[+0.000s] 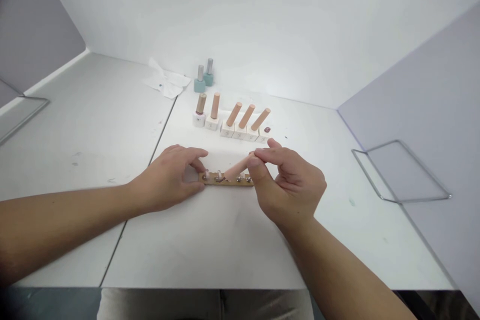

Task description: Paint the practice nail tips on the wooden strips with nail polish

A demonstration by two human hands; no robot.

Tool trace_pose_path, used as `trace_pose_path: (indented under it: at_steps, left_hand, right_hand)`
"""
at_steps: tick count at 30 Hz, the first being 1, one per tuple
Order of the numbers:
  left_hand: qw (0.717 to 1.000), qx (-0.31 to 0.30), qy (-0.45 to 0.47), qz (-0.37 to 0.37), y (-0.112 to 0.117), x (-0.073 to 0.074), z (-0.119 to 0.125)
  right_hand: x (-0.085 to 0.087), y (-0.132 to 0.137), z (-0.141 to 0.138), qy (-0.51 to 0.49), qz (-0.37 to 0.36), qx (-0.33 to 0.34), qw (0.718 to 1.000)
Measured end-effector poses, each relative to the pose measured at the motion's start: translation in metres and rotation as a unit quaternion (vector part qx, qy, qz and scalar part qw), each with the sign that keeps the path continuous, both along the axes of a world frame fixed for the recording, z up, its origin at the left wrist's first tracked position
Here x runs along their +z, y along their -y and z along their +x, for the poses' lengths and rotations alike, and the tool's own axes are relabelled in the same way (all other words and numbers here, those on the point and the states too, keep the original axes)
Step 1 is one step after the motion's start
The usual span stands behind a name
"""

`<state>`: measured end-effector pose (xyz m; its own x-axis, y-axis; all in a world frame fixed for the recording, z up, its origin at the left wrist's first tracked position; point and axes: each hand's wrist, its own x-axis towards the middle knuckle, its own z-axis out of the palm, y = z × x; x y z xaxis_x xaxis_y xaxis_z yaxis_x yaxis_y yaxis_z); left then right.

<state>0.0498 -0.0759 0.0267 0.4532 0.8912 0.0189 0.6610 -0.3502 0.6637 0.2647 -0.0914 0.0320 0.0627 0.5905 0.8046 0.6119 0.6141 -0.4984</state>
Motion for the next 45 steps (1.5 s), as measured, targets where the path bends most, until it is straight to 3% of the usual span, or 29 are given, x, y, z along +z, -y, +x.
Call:
trace_pose_path:
  at_steps: [14, 45]
  left_hand:
    - [1.000, -0.008, -0.007, 0.013, -0.0005, 0.0002, 0.0001]
    - [1.000, 0.010, -0.006, -0.013, -0.0005, 0.0008, 0.0012]
  right_hand:
    - [-0.0015, -0.0049, -0.0042, 0.000, -0.055, 0.020, 0.998]
    - [0.0015, -0.0061, -0.0072, 0.013, -0.068, 0.004, 0.998]
